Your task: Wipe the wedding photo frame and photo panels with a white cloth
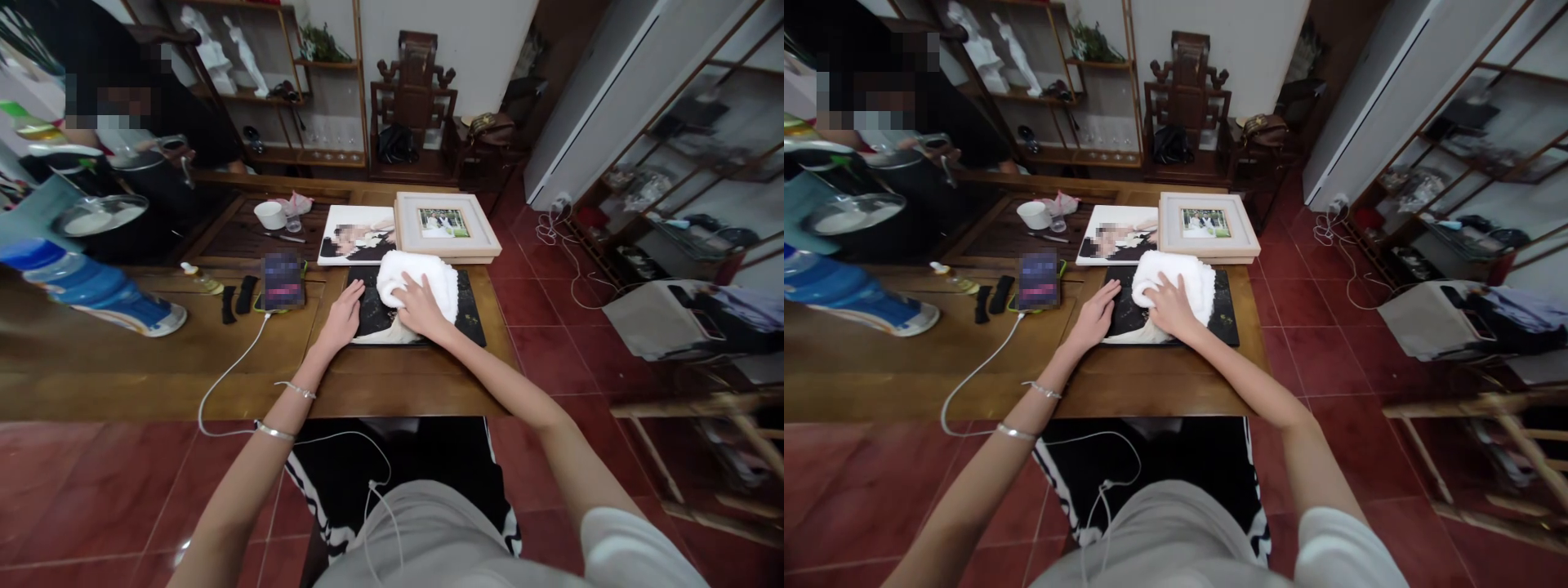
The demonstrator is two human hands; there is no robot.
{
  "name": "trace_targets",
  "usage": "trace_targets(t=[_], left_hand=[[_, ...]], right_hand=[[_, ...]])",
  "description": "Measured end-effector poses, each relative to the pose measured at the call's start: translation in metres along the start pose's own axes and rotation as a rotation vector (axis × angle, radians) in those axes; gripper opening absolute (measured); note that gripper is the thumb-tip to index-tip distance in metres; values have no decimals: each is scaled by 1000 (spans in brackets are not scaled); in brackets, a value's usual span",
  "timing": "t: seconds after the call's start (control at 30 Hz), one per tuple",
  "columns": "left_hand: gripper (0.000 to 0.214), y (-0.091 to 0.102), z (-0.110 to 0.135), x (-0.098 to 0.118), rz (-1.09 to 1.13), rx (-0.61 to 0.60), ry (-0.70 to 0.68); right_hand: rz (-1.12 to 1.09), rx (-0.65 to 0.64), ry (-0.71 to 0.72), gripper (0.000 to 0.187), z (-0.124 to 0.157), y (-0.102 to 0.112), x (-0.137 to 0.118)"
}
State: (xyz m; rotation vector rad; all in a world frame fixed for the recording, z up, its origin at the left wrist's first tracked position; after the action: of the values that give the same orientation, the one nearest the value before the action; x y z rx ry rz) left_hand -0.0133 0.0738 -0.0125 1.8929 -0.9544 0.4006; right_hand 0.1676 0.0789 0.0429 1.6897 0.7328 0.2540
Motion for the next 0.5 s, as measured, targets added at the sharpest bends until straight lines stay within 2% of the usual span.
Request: trace_targets(t=[0.1,0.23,0.3,0.4,0.5], left_hand=[[44,1,0,1,2,2,11],[45,1,0,3,3,-7,17],[44,2,0,4,4,-5,21],[44,2,0,4,3,1,24],[44,1,1,2,9,5,20]], right_hand=[[-37,-21,89,45,20,-3,-21],[-96,-84,232,38,69,2,-54],[-124,-110,281,36,88,7,-62],[-162,-108,285,38,99,14,-53],[-121,-86,187,41,90,20,-23]])
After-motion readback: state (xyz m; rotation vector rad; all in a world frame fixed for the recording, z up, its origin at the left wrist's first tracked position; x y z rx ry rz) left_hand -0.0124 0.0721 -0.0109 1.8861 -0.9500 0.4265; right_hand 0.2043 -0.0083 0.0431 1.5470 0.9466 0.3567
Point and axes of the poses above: each hand's wrist, its own z-axis away from the middle knuckle, its own y-axis out of the back of the hand, x = y × z, the point moved 4 cm from there along -z, towards the middle knuckle, and after that the axes turned 6 degrees about x, right-handed, at the moved point
